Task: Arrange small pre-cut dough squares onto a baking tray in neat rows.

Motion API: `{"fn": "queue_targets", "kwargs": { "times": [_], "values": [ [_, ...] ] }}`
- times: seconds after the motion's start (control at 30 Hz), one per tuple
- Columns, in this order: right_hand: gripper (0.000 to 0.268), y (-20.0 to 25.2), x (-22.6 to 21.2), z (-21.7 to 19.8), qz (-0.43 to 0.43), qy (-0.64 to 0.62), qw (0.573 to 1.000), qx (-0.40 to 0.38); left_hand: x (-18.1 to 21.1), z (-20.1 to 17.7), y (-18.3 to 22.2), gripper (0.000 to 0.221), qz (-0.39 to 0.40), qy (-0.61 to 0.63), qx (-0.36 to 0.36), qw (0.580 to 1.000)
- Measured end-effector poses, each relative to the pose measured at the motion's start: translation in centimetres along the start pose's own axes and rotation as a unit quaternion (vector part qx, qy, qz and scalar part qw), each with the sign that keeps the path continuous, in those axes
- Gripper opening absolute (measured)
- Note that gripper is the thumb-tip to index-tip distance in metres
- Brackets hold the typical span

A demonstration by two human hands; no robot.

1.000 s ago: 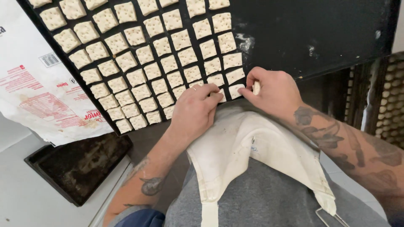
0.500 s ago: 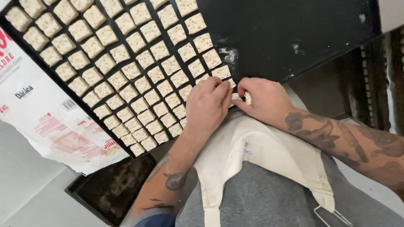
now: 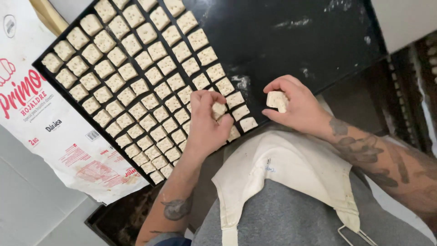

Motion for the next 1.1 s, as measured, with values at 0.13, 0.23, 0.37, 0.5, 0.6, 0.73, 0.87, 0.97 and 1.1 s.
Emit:
{"fn": "queue_targets", "kwargs": {
  "times": [0.13,0.23,0.37,0.5,0.6,0.73,0.87,0.97,1.1],
  "values": [
    [0.055,-4.1,2.8,-2.4,0.005,-0.034,0.999,-0.014,1.6,-2.9,-3.7,0.037,-0.093,0.075,-0.036,0.992],
    [0.057,-8.8,-1.8,-5.8,0.018,-0.072,0.997,-0.033,3.5,-3.5,-7.2,0.039,-0.13,0.326,-0.025,0.936],
    [0.056,-17.8,-2.0,-6.9,0.029,-0.252,0.965,-0.071,2.4,-3.2,-14.6,0.029,-0.101,0.433,0.022,0.895],
    [0.049,-27.7,-7.2,-7.4,-0.043,-0.182,0.979,-0.081,5.4,-4.9,-23.3,0.032,0.012,0.201,0.139,0.97],
    [0.048,-33.5,-9.4,-6.4,-0.209,-0.034,0.976,-0.053,4.0,-5.9,-29.7,0.027,0.146,-0.068,0.198,0.967],
    [0.034,-36.3,-10.2,-5.4,-0.458,0.088,0.884,-0.033,1.6,-6.9,-32.2,0.012,0.327,-0.34,0.154,0.868],
    [0.021,-36.3,-8.2,-3.1,-0.531,0.108,0.84,-0.027,1.0,-6.7,-32.1,0.013,0.347,-0.42,0.195,0.815],
    [0.008,-36.2,-8.6,-1.4,-0.564,0.118,0.818,-0.009,1.3,-7.5,-32.8,0.018,0.387,-0.425,0.208,0.791],
    [0.009,-36.4,-9.0,0.1,-0.582,0.104,0.807,0.005,1.3,-7.8,-33.5,0.033,0.377,-0.443,0.123,0.804]
  ]
}}
Point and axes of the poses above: each hand's wrist, its own y-axis away from the middle knuckle, its own z-axis out of the palm, x = y × z, the point moved 2 cm from there along -y, towards the middle knuckle, and after that the axes turned 6 degrees about x, right-handed, at the moved point
